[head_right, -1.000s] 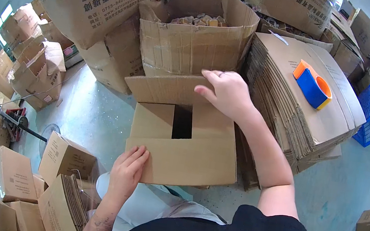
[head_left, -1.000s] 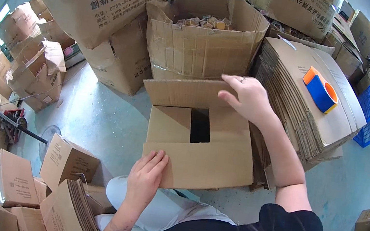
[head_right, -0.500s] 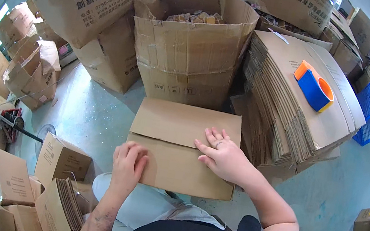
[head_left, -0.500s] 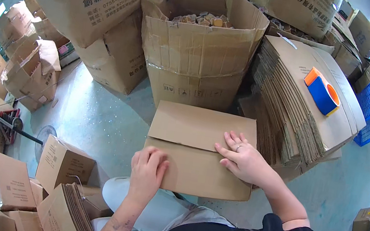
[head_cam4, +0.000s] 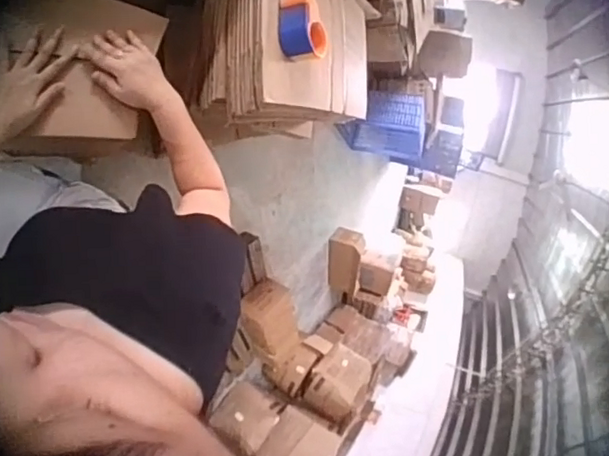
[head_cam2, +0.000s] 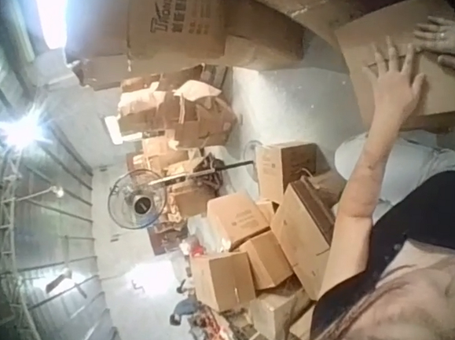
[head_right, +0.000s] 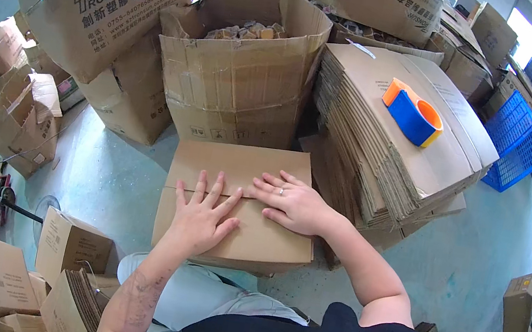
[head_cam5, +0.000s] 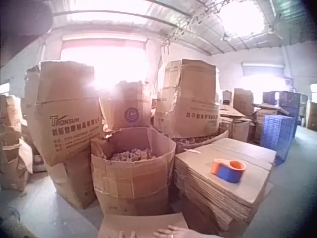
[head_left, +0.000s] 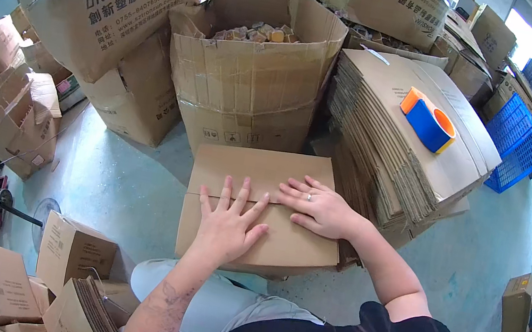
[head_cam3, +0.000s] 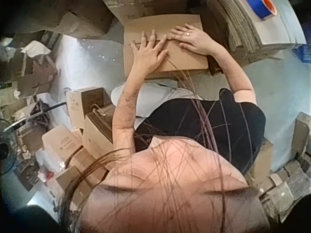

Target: The person assembles cardboard boxes and seals them with packing tape using a tape dispenser.

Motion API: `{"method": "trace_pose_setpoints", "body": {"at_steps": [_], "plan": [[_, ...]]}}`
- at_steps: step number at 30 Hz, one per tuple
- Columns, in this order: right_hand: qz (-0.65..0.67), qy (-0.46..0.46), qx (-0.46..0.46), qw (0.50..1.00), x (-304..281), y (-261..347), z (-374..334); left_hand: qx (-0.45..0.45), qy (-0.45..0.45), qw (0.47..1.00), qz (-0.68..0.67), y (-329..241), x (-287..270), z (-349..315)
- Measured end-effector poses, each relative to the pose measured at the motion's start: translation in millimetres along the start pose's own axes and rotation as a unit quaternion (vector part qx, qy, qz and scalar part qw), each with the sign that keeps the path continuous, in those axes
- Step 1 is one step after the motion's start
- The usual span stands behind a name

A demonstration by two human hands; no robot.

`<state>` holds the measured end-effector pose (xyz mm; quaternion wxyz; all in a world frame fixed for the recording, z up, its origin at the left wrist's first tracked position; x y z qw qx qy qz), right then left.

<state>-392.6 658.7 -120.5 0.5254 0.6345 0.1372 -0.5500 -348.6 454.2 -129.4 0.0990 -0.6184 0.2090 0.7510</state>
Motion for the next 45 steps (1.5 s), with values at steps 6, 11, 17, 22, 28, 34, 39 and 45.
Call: {"method": "trace_pose_setpoints", "body": {"at_steps": [6,11,17,22,28,34,39,45], "plan": [[-0.148,-0.268,0.042,0.951,-82,12,-6,-0.031,-0.035,0.999,-0.006,-5,-13,-21],[-0.488,-0.487,0.223,0.689,-213,-33,-74,-0.021,-0.032,0.999,-0.002,-4,-18,-31],[-0.249,-0.32,0.509,0.759,-225,-71,-80,-0.024,-0.008,1.0,-0.009,-7,-14,-27],[-0.292,-0.372,0.411,0.779,-200,-37,-63,-0.044,-0.026,0.999,-0.001,-10,-13,-27],[-0.201,-0.307,0.038,0.929,-90,23,14,-0.054,-0.055,0.997,0.007,-8,-26,-36],[-0.175,-0.205,0.024,0.963,-42,1,55,-0.234,-0.039,0.971,-0.03,23,-43,-51],[-0.083,-0.113,0.063,0.988,-45,-11,61,-0.209,-0.091,0.951,-0.209,35,-39,-51],[-0.015,-0.128,0.035,0.991,-44,-23,58,-0.057,-0.065,0.996,-0.006,21,-20,-33]]}}
Point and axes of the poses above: each hand's wrist, its own z-axis towards the middle knuckle, its own x-axis out of the palm, y = z × x, the point moved 4 cm from there along z, towards the middle knuckle, and after that the axes turned 15 degrees about z, right-handed, at the moved point
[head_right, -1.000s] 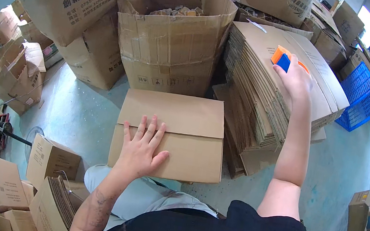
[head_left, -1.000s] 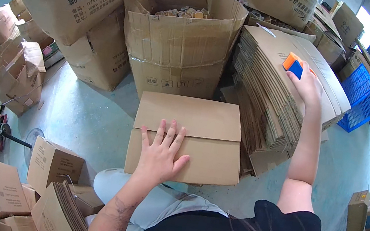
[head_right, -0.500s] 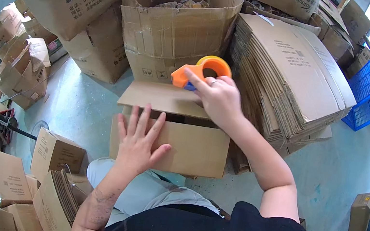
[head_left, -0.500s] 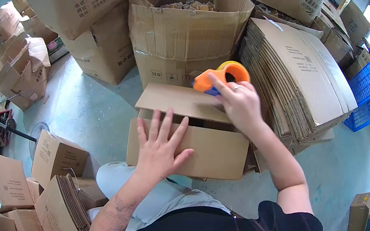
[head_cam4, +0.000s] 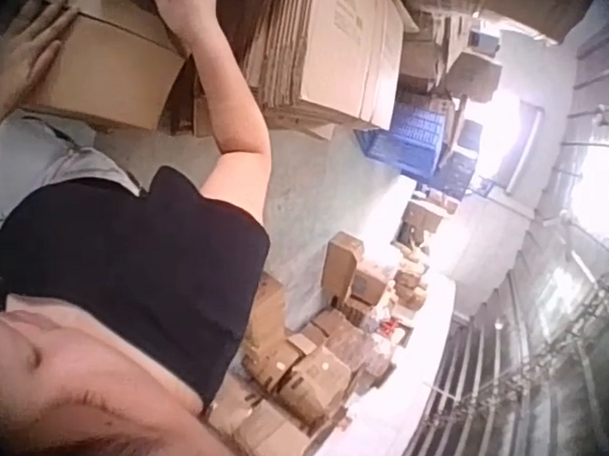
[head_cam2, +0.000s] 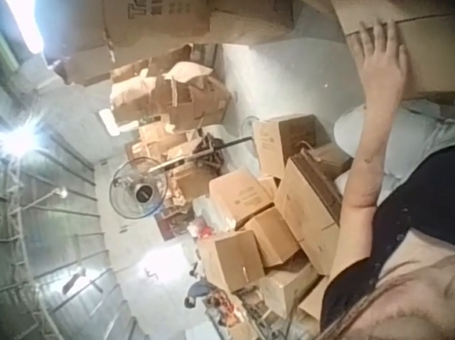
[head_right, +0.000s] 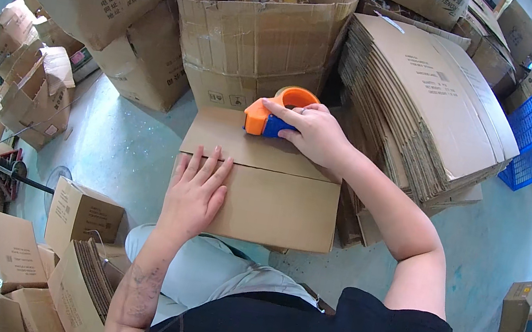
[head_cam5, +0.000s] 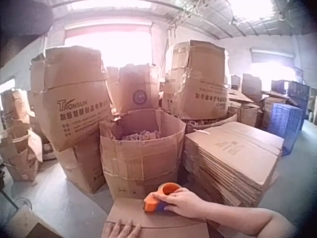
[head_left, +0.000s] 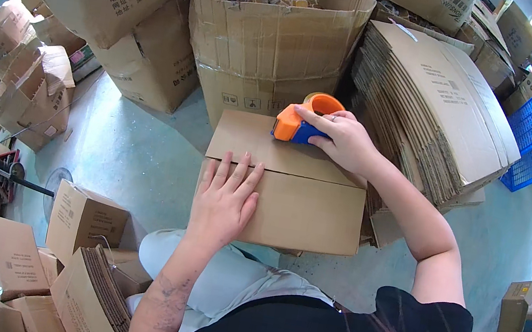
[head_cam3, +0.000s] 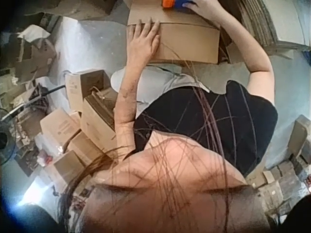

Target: The person assembles cardboard boxes and seals them with packing tape using a tape dispenser.

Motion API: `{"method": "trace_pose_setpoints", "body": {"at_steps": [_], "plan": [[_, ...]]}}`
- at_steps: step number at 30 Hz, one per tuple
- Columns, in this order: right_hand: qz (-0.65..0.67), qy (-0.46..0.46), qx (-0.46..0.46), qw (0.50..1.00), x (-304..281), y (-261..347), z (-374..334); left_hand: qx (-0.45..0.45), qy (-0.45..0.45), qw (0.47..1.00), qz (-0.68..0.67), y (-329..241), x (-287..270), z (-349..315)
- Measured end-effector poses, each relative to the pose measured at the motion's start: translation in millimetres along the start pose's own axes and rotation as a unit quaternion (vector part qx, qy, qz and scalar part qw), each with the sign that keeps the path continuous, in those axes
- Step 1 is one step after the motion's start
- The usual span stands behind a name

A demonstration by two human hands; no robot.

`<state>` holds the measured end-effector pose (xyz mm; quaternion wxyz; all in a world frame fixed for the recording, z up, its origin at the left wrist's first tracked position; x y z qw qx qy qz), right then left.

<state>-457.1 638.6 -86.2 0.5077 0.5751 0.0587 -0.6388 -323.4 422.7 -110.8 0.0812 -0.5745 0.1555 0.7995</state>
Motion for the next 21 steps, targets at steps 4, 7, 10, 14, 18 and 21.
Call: {"method": "trace_pose_setpoints", "body": {"at_steps": [4,7,10,14,18,21], "plan": [[0.0,0.002,0.017,1.0,-1,1,2,0.014,-0.01,1.0,-0.016,-2,1,2],[-0.01,0.011,0.007,1.0,0,5,5,0.006,-0.005,1.0,-0.026,-1,1,0],[0.0,-0.013,0.012,1.0,0,6,8,-0.006,0.0,0.998,-0.055,0,1,-2],[0.136,-0.046,0.07,0.987,-2,24,18,-0.005,-0.016,0.998,-0.063,1,2,-2],[0.602,-0.218,0.113,0.76,36,40,28,-0.012,-0.041,0.996,-0.08,4,0,-5],[0.667,-0.284,0.116,0.679,53,16,22,-0.021,-0.005,0.989,-0.145,16,-2,-7]]}}
Point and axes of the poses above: each hand's wrist, its own z-axis towards the middle knuckle, its own x-axis out of the palm, y = z × x, the point moved 4 cm from there along z, towards the middle knuckle, and after that the axes turned 15 degrees about z, right-handed, at the moved point
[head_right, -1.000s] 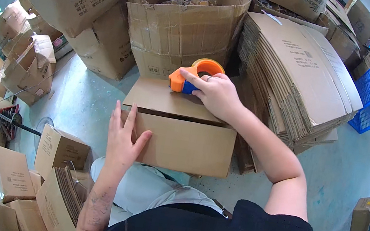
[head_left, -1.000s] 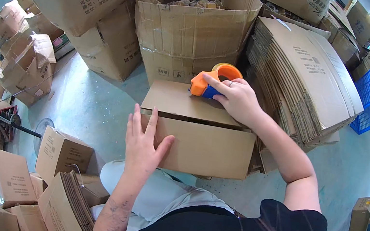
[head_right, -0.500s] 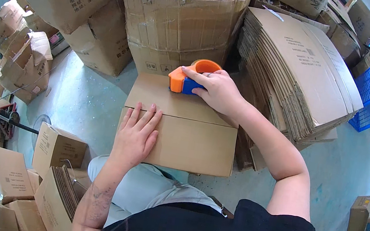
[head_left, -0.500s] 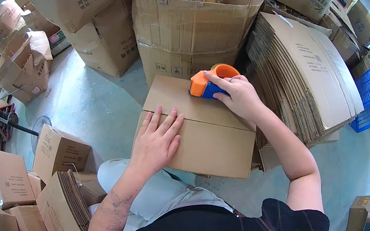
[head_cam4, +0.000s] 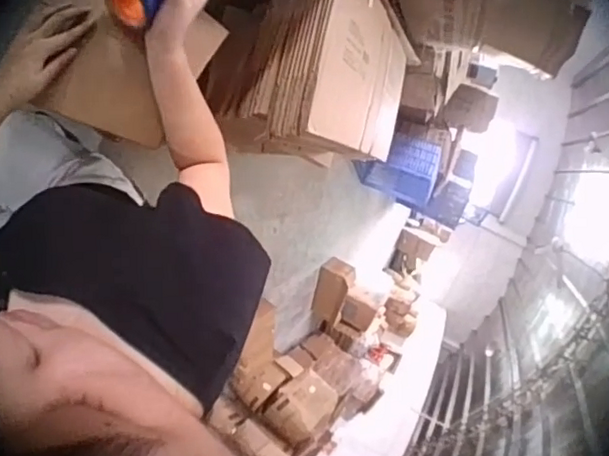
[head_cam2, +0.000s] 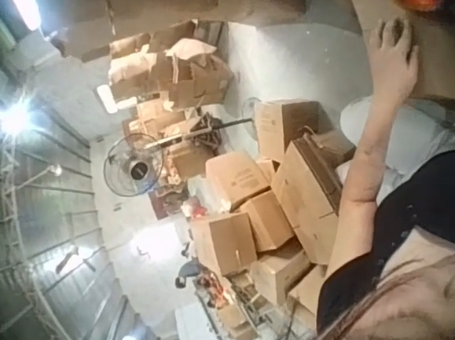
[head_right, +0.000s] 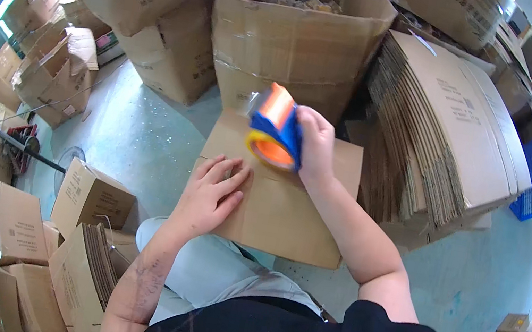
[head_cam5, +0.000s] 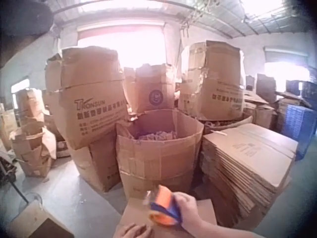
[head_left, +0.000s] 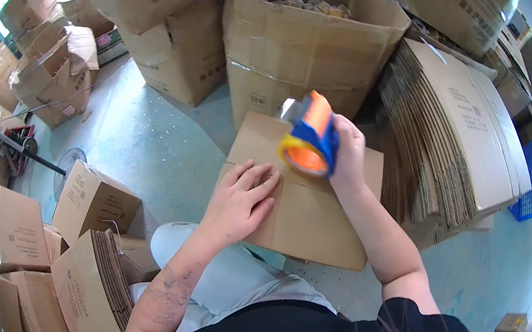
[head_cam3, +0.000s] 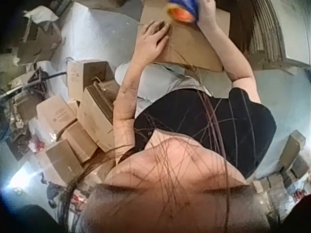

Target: The person assembles cardboard boxes and seals them with packing tape using a tape dispenser.

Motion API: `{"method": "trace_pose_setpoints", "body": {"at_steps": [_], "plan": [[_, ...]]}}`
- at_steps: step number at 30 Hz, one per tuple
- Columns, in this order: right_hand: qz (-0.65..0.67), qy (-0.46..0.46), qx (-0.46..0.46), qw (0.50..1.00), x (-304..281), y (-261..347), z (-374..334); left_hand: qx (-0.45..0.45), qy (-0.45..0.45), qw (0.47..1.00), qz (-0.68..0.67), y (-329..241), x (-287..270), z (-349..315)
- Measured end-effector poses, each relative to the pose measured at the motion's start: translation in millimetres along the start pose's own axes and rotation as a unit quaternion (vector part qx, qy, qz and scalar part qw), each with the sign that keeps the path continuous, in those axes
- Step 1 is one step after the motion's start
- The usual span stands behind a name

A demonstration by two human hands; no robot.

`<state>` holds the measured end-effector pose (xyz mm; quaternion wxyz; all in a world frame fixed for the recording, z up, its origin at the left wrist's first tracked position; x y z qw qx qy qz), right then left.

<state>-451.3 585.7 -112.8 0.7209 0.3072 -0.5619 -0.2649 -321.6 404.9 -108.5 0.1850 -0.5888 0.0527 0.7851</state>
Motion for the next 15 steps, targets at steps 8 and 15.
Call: {"method": "trace_pose_setpoints", "body": {"at_steps": [8,15], "plan": [[-0.119,0.112,-0.043,0.986,4,6,-10,-0.238,0.045,0.734,-0.635,52,-21,15],[-0.196,0.112,-0.034,0.974,22,11,-19,-0.201,0.068,0.802,-0.558,30,-52,47]]}}
Point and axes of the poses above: each hand's wrist, its own z-axis towards the middle knuckle, its own x-axis out of the palm, y = z × x, the point moved 4 cm from there along z, towards the middle knuckle, and after that the axes turned 15 degrees about z, right-handed, at the moved point
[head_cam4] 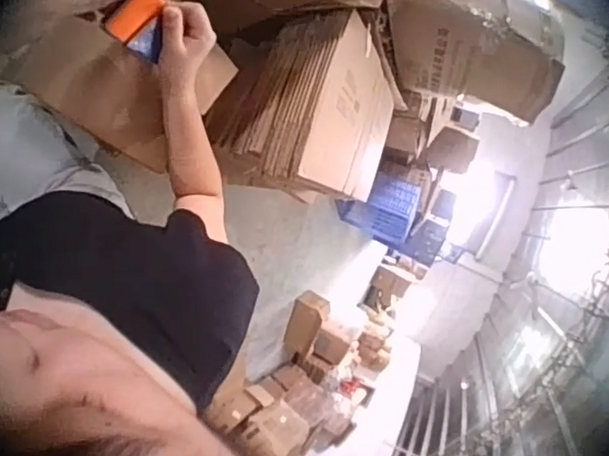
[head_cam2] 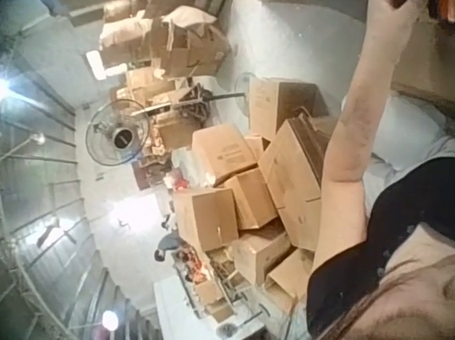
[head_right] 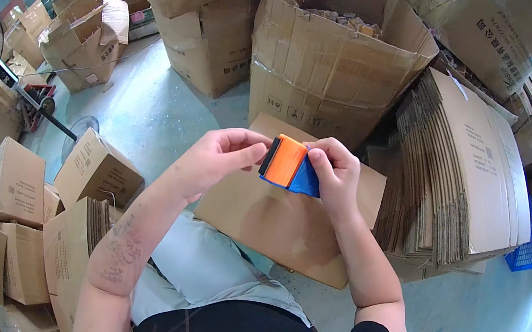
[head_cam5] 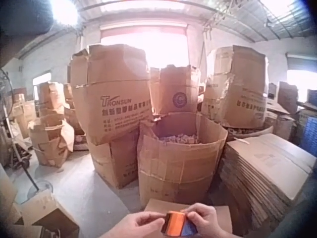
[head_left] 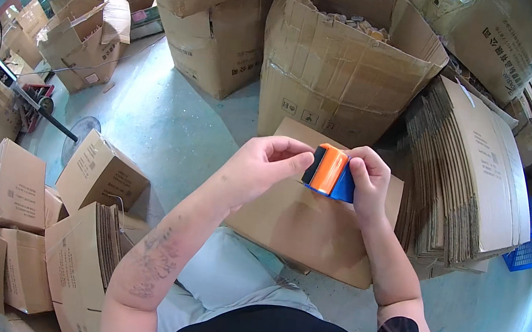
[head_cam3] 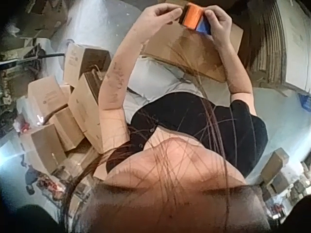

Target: The person assembles cardboard boxes and seals them with packing tape using a tape dispenser.

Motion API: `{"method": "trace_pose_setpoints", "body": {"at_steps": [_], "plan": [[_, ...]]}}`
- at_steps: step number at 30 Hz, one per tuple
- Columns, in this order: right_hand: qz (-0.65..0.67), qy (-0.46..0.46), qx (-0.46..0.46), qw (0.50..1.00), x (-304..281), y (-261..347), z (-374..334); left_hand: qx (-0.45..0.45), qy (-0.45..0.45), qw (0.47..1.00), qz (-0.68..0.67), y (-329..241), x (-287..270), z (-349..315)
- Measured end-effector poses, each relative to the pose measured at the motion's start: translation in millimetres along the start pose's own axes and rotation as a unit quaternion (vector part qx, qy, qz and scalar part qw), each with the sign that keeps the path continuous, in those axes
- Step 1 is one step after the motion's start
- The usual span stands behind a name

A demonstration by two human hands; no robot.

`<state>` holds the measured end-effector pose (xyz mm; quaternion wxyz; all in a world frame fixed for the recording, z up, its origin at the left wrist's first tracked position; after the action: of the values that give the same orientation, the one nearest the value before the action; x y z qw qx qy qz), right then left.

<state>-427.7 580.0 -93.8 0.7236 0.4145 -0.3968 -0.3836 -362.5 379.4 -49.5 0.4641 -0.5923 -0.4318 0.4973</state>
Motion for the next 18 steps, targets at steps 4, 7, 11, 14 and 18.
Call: {"method": "trace_pose_setpoints", "body": {"at_steps": [4,7,11,14,18], "plan": [[-0.068,0.019,-0.058,0.996,6,13,-6,-0.03,-0.012,0.999,-0.008,1,-4,1],[-0.15,0.022,-0.145,0.978,17,28,-13,0.016,-0.058,0.997,0.052,-12,-9,-7],[-0.24,0.051,-0.224,0.943,26,32,-18,0.041,-0.084,0.983,0.158,-29,-24,-20],[-0.246,0.063,-0.218,0.942,22,31,-18,0.065,-0.136,0.972,0.178,-37,-42,-26],[-0.191,0.016,-0.146,0.971,15,32,-15,0.04,-0.21,0.965,0.15,-45,-106,-36]]}}
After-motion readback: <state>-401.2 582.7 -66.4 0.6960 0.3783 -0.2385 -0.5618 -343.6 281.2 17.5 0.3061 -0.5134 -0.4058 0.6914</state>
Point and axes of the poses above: each hand's wrist, its own z-axis towards the middle knuckle, its own x-axis out of the palm, y = z × x, the point moved 4 cm from there along z, towards the middle knuckle, and after that the axes turned 15 degrees about z, right-handed, at the moved point
